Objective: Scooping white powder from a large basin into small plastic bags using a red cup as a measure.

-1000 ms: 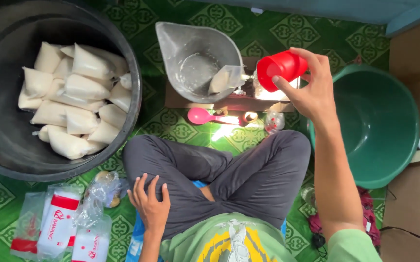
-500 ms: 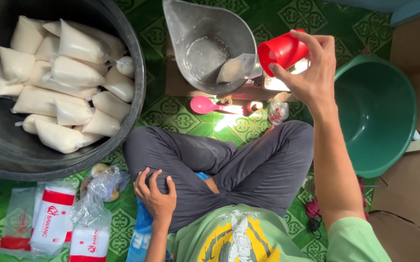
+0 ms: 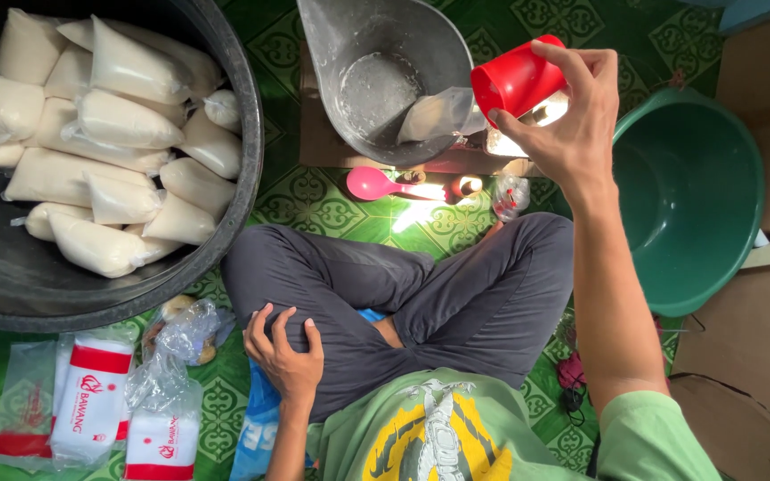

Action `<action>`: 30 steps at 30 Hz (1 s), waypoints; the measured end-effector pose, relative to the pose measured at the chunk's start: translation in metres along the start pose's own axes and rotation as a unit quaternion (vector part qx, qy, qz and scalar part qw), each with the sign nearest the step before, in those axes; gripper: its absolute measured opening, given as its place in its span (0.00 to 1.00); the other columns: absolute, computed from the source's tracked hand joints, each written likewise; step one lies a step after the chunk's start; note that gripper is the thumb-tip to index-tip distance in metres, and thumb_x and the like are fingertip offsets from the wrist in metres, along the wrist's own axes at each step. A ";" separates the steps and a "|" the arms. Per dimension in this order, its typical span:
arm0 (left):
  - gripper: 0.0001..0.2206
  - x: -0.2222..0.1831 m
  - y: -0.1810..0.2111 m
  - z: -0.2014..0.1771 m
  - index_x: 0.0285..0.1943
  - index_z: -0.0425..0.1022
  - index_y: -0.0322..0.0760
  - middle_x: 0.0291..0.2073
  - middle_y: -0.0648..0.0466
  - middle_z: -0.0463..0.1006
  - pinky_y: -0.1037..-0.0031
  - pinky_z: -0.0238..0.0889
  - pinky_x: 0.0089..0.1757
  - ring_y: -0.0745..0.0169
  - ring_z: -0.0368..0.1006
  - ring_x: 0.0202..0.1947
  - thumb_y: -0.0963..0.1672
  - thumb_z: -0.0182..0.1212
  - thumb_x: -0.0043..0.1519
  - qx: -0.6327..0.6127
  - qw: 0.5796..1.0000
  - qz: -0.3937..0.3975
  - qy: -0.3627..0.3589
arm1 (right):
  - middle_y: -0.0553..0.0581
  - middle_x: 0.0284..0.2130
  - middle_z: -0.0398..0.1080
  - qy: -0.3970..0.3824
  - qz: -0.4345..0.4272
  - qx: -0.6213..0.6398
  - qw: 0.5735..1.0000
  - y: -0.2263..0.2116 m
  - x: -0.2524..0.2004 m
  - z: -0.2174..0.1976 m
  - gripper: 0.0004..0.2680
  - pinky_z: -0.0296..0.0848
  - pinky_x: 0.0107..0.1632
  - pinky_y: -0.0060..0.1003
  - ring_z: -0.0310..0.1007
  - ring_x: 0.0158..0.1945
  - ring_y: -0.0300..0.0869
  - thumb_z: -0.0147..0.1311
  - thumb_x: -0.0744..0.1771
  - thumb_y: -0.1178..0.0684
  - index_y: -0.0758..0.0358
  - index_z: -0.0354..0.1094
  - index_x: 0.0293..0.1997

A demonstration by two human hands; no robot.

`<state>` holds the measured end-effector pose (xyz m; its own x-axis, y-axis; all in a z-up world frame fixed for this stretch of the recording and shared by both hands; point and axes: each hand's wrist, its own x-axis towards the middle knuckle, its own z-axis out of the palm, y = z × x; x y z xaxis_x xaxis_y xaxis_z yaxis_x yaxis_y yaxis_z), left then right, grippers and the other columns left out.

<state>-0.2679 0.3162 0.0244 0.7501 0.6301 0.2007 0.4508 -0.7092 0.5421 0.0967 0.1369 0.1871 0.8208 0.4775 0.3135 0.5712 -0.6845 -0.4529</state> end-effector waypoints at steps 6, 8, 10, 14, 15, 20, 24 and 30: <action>0.14 0.001 0.001 0.000 0.50 0.72 0.34 0.59 0.45 0.62 0.49 0.54 0.61 0.39 0.58 0.59 0.41 0.61 0.55 -0.002 1.000 -0.002 0.000 | 0.65 0.43 0.57 0.011 -0.020 0.002 1.000 -0.004 0.001 0.002 0.24 0.72 0.49 0.41 0.62 0.46 0.52 0.74 0.57 0.58 0.71 0.68 0.56; 0.14 0.000 0.001 0.000 0.50 0.72 0.35 0.59 0.45 0.62 0.49 0.54 0.61 0.39 0.58 0.59 0.42 0.61 0.55 -0.003 1.000 -0.004 0.000 | 0.65 0.44 0.57 0.013 -0.028 -0.005 1.000 -0.004 0.001 0.001 0.25 0.70 0.48 0.42 0.62 0.46 0.52 0.74 0.57 0.58 0.70 0.68 0.57; 0.14 0.000 0.001 0.000 0.50 0.72 0.35 0.59 0.45 0.62 0.49 0.53 0.61 0.39 0.58 0.59 0.42 0.61 0.55 -0.003 1.000 -0.007 -0.001 | 0.65 0.44 0.57 0.016 -0.035 -0.012 0.999 -0.003 0.000 0.002 0.25 0.69 0.48 0.42 0.61 0.46 0.52 0.74 0.57 0.57 0.70 0.68 0.57; 0.14 0.000 0.000 0.001 0.50 0.72 0.35 0.59 0.45 0.62 0.49 0.53 0.61 0.40 0.58 0.59 0.42 0.61 0.55 -0.002 1.000 -0.005 -0.003 | 0.65 0.44 0.57 0.015 -0.031 -0.002 0.999 0.000 0.000 0.002 0.25 0.72 0.48 0.42 0.62 0.46 0.52 0.75 0.57 0.58 0.70 0.68 0.57; 0.14 0.000 0.000 0.000 0.50 0.72 0.35 0.59 0.45 0.62 0.49 0.53 0.61 0.40 0.58 0.59 0.42 0.61 0.55 -0.002 1.000 -0.005 -0.004 | 0.65 0.44 0.56 0.017 -0.035 0.002 0.999 0.000 0.000 0.002 0.25 0.73 0.48 0.41 0.62 0.46 0.52 0.74 0.57 0.58 0.71 0.67 0.57; 0.14 -0.001 -0.001 0.001 0.50 0.72 0.35 0.59 0.45 0.62 0.49 0.53 0.61 0.39 0.58 0.60 0.42 0.61 0.55 0.001 1.000 -0.007 -0.006 | 0.65 0.44 0.56 0.019 -0.037 -0.012 0.999 -0.001 -0.001 0.001 0.25 0.70 0.48 0.42 0.62 0.46 0.52 0.74 0.57 0.58 0.69 0.67 0.57; 0.14 0.000 0.000 0.001 0.49 0.72 0.35 0.59 0.45 0.62 0.49 0.53 0.61 0.39 0.58 0.59 0.42 0.61 0.55 0.001 1.000 -0.007 -0.005 | 0.65 0.44 0.57 0.016 -0.038 -0.010 0.999 -0.002 -0.001 0.001 0.25 0.69 0.48 0.43 0.62 0.47 0.52 0.75 0.57 0.57 0.69 0.68 0.57; 0.14 -0.001 -0.002 0.002 0.50 0.72 0.35 0.59 0.45 0.61 0.50 0.53 0.61 0.40 0.58 0.59 0.42 0.61 0.56 0.003 1.000 -0.002 -0.004 | 0.66 0.45 0.57 0.025 -0.053 -0.014 0.998 -0.004 -0.001 0.003 0.25 0.68 0.48 0.44 0.62 0.47 0.53 0.76 0.56 0.58 0.69 0.68 0.56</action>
<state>-0.2684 0.3162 0.0215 0.7517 0.6308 0.1922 0.4568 -0.7083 0.5381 0.0935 0.1404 0.1862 0.7549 0.5199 0.3998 0.6535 -0.6477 -0.3917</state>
